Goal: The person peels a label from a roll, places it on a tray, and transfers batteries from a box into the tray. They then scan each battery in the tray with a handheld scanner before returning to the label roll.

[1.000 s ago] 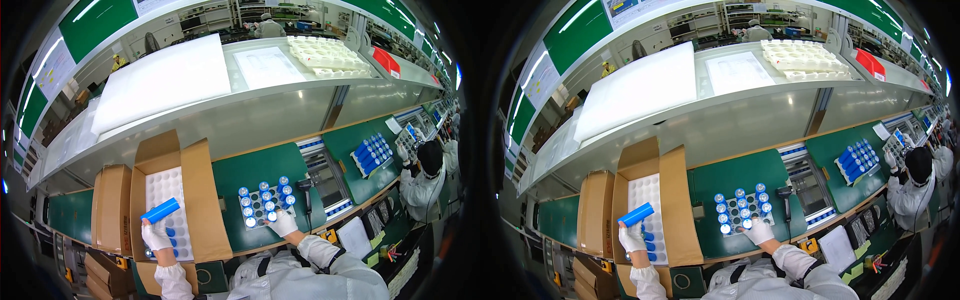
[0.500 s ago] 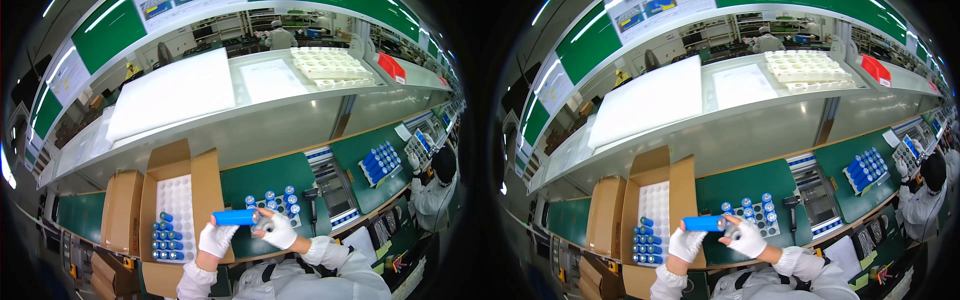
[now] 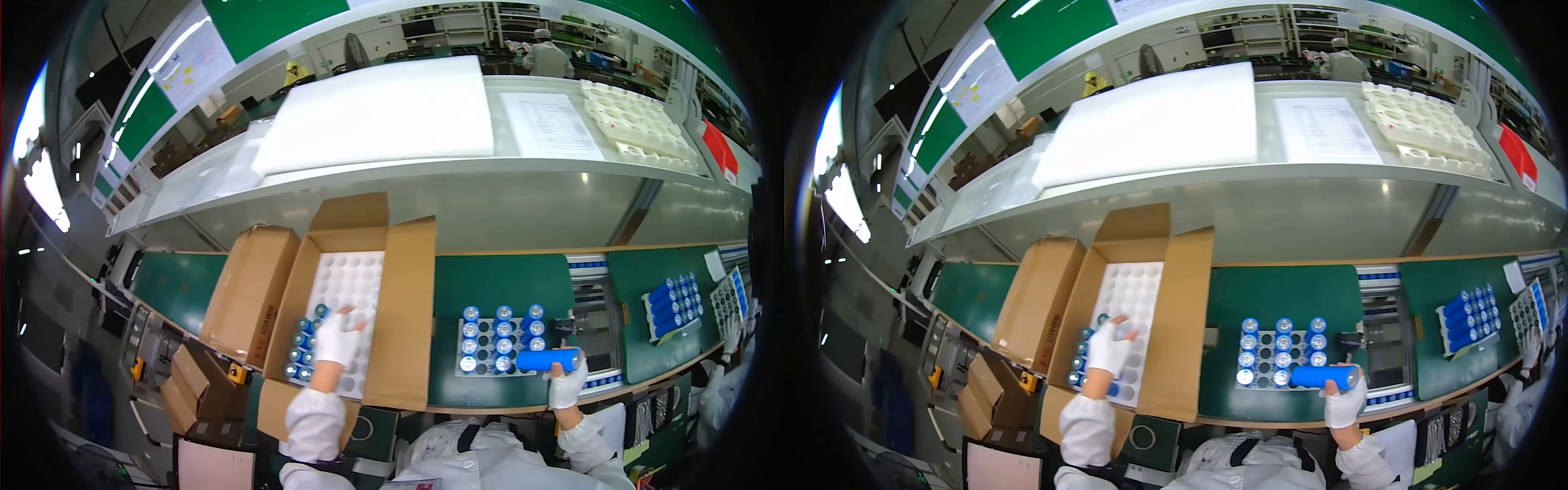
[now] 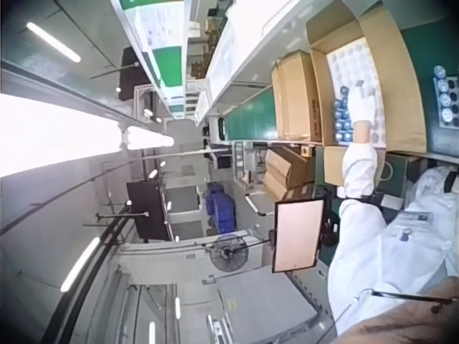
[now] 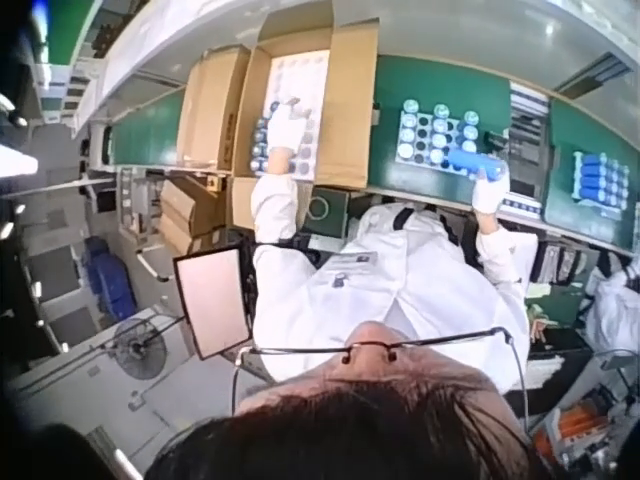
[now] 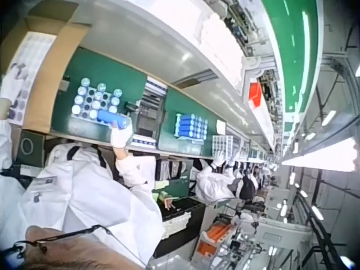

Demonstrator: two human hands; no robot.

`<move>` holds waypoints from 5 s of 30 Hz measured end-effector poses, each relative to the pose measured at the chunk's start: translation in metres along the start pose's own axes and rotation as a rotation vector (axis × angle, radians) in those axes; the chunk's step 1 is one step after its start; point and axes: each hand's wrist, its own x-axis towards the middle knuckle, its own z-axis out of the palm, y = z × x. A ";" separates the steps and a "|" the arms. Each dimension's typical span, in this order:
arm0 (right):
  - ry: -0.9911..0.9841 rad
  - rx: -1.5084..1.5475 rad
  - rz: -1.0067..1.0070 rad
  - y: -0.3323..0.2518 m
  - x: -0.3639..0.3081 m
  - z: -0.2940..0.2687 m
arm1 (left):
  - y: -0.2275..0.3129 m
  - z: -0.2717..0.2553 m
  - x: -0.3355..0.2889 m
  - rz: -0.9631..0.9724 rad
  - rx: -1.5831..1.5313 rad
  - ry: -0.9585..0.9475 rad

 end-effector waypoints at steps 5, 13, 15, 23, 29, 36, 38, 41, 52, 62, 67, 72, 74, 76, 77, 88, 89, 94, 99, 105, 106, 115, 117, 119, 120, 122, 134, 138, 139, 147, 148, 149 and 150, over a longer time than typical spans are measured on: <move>0.017 -0.717 -0.050 0.049 0.007 -0.004 | -0.091 -0.004 -0.018 -0.296 0.633 -0.125; -0.109 -0.874 -0.117 0.101 0.005 -0.005 | -0.093 0.012 -0.016 -0.430 0.450 -0.040; -0.123 -0.896 -0.110 0.101 0.006 -0.006 | -0.095 0.016 -0.017 -0.415 0.394 0.005; -0.166 -1.036 -0.089 0.110 0.011 0.003 | -0.133 0.007 -0.012 -0.457 -0.631 0.478; -0.132 -1.040 -0.063 0.105 0.012 0.008 | -0.092 -0.019 0.000 -0.465 -1.602 0.479; -0.133 -1.034 -0.010 0.100 0.013 0.009 | -0.002 -0.020 0.032 -0.616 -1.915 0.117; -0.145 -1.033 -0.003 0.097 0.014 0.009 | 0.033 -0.010 0.035 -0.569 -1.808 -0.043; -0.211 -1.054 0.015 0.092 0.016 0.006 | 0.077 0.009 0.044 -0.652 -1.902 -0.375; 0.116 -0.701 0.332 0.191 0.081 -0.082 | 0.174 0.115 0.050 -0.718 -1.591 -0.902; -0.171 -0.126 0.251 0.064 0.048 -0.051 | 0.152 0.174 0.055 -0.862 -1.516 -0.828; -0.409 -0.777 -0.245 0.015 0.004 0.018 | 0.154 0.189 0.053 -0.792 -1.227 -0.712; -0.597 -0.898 -0.165 -0.005 -0.011 0.042 | 0.159 0.194 0.047 -0.761 -1.183 -0.713; -0.580 -0.902 -0.168 -0.007 -0.012 0.044 | 0.157 0.194 0.047 -0.750 -1.180 -0.726; -0.564 -0.906 -0.171 -0.005 -0.013 0.044 | 0.156 0.197 0.049 -0.740 -1.177 -0.737; -0.533 -0.895 -0.170 0.000 -0.014 0.042 | 0.155 0.199 0.052 -0.703 -1.168 -0.717; -0.294 -0.613 -0.041 0.004 -0.014 0.017 | 0.161 0.191 0.027 0.143 -0.433 -0.419; -0.291 -0.602 -0.043 0.004 -0.013 0.017 | 0.160 0.191 0.025 0.248 -0.301 -0.415; -0.288 -0.615 -0.039 0.003 -0.012 0.019 | 0.131 0.227 0.020 0.382 0.078 -0.243; -0.279 -0.608 -0.063 0.003 -0.006 0.015 | 0.136 0.225 0.016 0.363 0.040 -0.334; -0.220 -0.604 -0.081 0.008 -0.004 0.016 | 0.131 0.230 0.020 0.269 0.047 -0.376; -0.209 -0.594 -0.075 0.010 -0.005 0.015 | 0.133 0.231 0.020 0.254 0.064 -0.411; -0.247 -0.611 -0.080 0.026 -0.003 0.028 | 0.129 0.211 0.018 0.333 0.225 -0.287; -0.250 -0.567 -0.130 0.031 -0.001 0.026 | 0.158 0.179 0.021 0.470 0.039 -0.108; -0.199 -0.483 -0.070 0.038 -0.003 0.019 | 0.172 0.138 0.031 0.509 -0.225 -0.042; -0.179 -0.502 -0.056 0.036 -0.002 0.016 | 0.175 0.107 0.037 0.462 -0.244 0.026; -0.193 -0.481 -0.022 0.044 0.002 0.013 | 0.150 0.063 0.061 0.334 -0.297 0.193; -0.292 -0.402 0.079 0.046 0.000 0.041 | -0.128 0.010 0.058 -0.521 0.500 -0.120; -0.291 -0.378 0.092 0.032 -0.005 0.051 | -0.139 0.027 0.067 -0.599 0.451 0.073; -0.261 -0.395 0.100 0.028 -0.006 0.050 | -0.128 0.031 0.072 -0.601 0.419 0.090; -0.216 -0.528 -0.087 0.019 -0.012 0.038 | -0.136 0.008 0.068 -0.380 -0.171 0.430; -0.230 -0.529 -0.061 0.018 -0.013 0.037 | -0.139 -0.007 0.070 -0.376 -0.473 0.456; -0.246 -0.532 -0.034 0.018 -0.013 0.037 | -0.140 -0.017 0.071 -0.369 -0.775 0.474; -0.248 -0.528 -0.035 0.020 -0.012 0.037 | -0.138 -0.020 0.077 -0.268 -1.109 0.498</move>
